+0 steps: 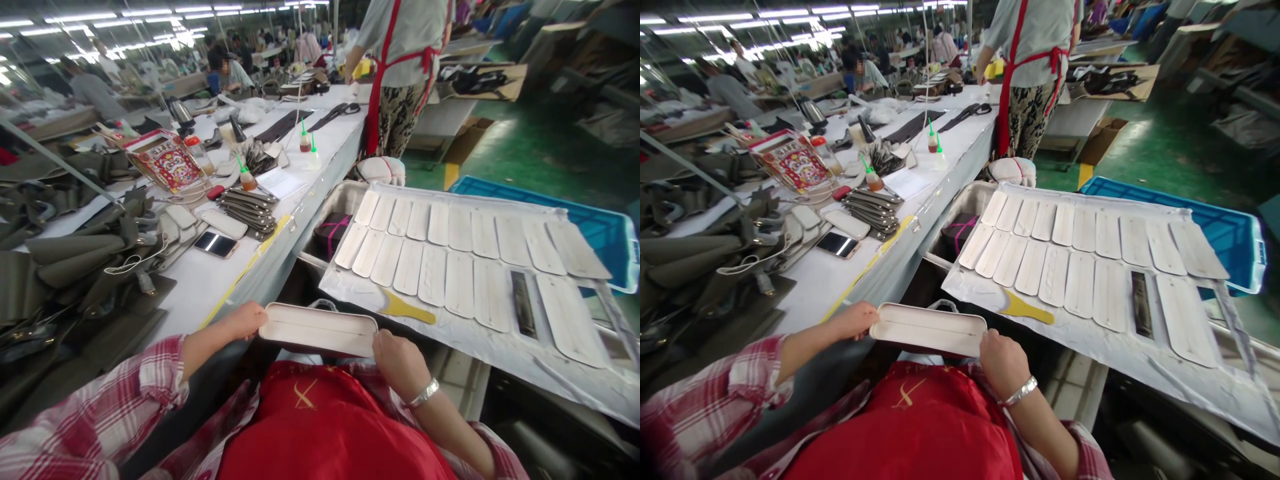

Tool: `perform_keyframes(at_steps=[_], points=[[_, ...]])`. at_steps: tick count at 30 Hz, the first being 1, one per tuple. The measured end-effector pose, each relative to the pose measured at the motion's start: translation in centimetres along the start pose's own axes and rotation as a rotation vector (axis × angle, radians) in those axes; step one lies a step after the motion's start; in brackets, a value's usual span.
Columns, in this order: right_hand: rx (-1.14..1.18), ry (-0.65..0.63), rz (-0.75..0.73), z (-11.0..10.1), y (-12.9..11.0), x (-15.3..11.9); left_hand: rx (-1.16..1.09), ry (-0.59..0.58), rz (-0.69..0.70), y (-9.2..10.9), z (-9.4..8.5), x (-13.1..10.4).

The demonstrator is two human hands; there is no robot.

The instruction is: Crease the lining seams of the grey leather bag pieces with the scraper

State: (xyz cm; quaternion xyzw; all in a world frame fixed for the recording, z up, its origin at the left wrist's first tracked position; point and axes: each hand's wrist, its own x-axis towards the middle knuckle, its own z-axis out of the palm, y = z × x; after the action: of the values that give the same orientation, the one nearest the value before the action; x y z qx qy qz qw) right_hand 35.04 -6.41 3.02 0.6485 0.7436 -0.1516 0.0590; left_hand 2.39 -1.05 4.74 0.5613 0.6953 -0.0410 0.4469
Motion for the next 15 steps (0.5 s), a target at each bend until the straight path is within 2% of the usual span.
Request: perform_keyframes(at_steps=[8, 12, 15], points=[[0.013, -0.021, -0.019, 0.1, 0.0, 0.3, -0.425, -0.128, 0.111, -2.8, 0.2, -0.3], [0.048, 0.010, 0.020, 0.4, -0.1, 0.2, -0.502, -0.165, 0.136, -3.7, 0.6, 0.0], [-0.015, -0.003, -0.033, 0.5, -0.2, 0.4, -0.502, -0.151, 0.118, -3.9, 0.8, 0.6]])
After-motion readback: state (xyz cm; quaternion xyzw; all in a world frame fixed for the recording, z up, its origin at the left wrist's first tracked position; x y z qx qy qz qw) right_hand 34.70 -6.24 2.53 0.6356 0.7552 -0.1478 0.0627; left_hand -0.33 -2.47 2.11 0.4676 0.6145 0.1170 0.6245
